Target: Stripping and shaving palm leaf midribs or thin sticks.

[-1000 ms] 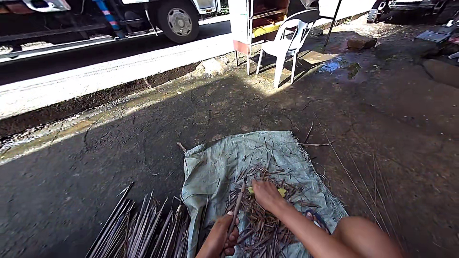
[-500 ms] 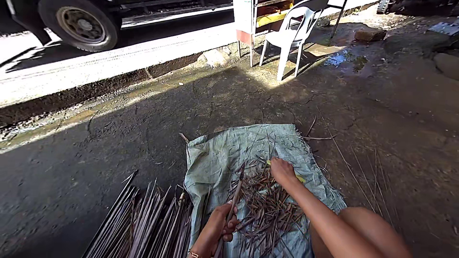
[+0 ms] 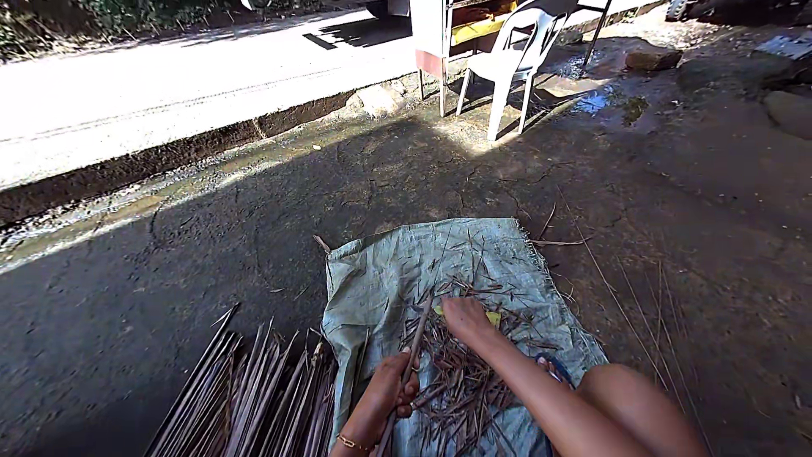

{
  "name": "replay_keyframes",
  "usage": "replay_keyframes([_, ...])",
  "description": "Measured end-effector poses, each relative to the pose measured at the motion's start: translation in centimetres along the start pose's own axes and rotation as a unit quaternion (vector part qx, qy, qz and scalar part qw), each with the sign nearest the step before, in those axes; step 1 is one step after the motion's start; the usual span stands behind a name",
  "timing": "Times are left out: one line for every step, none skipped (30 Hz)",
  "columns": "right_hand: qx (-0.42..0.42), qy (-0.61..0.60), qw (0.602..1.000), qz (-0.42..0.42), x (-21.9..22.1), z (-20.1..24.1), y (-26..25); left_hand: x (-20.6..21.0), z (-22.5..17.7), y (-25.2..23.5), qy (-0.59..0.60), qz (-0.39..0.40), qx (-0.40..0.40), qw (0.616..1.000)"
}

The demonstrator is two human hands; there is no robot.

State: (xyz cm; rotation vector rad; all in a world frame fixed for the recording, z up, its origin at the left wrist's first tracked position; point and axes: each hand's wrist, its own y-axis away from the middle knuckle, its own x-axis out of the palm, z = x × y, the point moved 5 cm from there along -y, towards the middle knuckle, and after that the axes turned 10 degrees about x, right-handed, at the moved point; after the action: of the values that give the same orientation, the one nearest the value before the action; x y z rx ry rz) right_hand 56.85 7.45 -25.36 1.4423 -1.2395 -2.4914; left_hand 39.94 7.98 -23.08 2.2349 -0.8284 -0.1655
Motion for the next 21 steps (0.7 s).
replay_keyframes([0.01,-0.003,1.0,-0.011,-0.3,-0.6,-0.4,0.2,0.1,0.0,-0.003,0.013,0.005,1.0])
replay_keyframes([0.019,-0.006,1.0,-0.015,-0.5,-1.1,-0.7,0.3,0.1,0.1,-0.002,0.02,0.007,1.0])
replay_keyframes([0.027,-0.008,0.999,-0.02,-0.6,-1.6,-0.9,0.4,0.1,0.2,0.001,0.024,0.006,1.0])
replay_keyframes([0.039,-0.012,0.999,-0.023,-0.7,-2.2,-1.3,0.5,0.1,0.4,0.003,0.028,0.004,1.0])
replay_keyframes([0.055,-0.015,0.998,-0.027,-1.0,-2.9,-1.6,0.5,0.0,0.6,0.005,0.031,0.002,1.0])
replay_keyframes([0.069,-0.016,0.997,-0.031,-1.3,-3.5,-1.8,0.5,-0.1,0.7,0.004,0.033,0.001,0.999])
replay_keyframes([0.079,-0.013,0.996,-0.035,-1.6,-3.8,-1.9,0.5,-0.1,0.8,0.001,0.036,0.001,0.999])
replay_keyframes([0.089,-0.009,0.995,-0.038,-1.8,-4.0,-1.8,0.5,0.0,0.8,-0.002,0.038,0.001,0.999])
replay_keyframes([0.101,-0.007,0.994,-0.043,-2.1,-4.1,-1.6,0.5,0.0,0.9,-0.002,0.042,0.0,0.999])
replay_keyframes([0.117,-0.007,0.992,-0.051,-2.4,-4.4,-1.5,0.6,-0.1,1.0,-0.001,0.044,0.0,0.999])
replay_keyframes([0.137,-0.01,0.989,-0.058,-2.6,-4.7,-1.5,0.7,-0.2,1.2,0.0,0.048,-0.002,0.999])
replay_keyframes([0.154,-0.017,0.986,-0.063,-2.7,-5.2,-1.6,0.7,-0.3,1.4,0.002,0.051,-0.002,0.999])
replay_keyframes([0.164,-0.024,0.984,-0.06,-2.9,-5.5,-1.5,0.6,-0.4,1.5,0.003,0.05,-0.001,0.999])
replay_keyframes([0.161,-0.034,0.985,-0.048,-2.8,-5.3,-1.2,0.4,-0.3,1.5,0.002,0.047,-0.001,0.999])
replay_keyframes([0.144,-0.047,0.988,-0.028,-2.6,-4.7,-0.6,0.2,-0.2,1.3,0.002,0.042,-0.001,0.999])
replay_keyframes([0.114,-0.056,0.992,-0.006,-2.2,-3.5,0.2,-0.1,0.0,1.0,0.001,0.034,-0.003,0.999])
replay_keyframes([0.072,-0.056,0.996,0.015,-1.6,-2.1,1.1,-0.5,0.0,0.7,0.0,0.026,-0.005,1.0])
replay_keyframes([0.025,-0.049,0.998,0.034,-0.7,-0.5,2.1,-0.7,0.0,0.5,-0.001,0.02,-0.006,1.0])
replay_keyframes([-0.018,-0.037,0.998,0.052,0.3,0.9,3.1,-0.9,0.0,0.3,-0.001,0.014,-0.007,1.0])
replay_keyframes([-0.048,-0.027,0.996,0.065,1.1,2.0,3.8,-0.9,-0.2,0.1,-0.001,0.008,-0.007,1.0])
replay_keyframes([-0.06,-0.013,0.996,0.07,1.6,2.5,4.1,-0.7,-0.4,0.1,-0.003,0.006,-0.007,1.0])
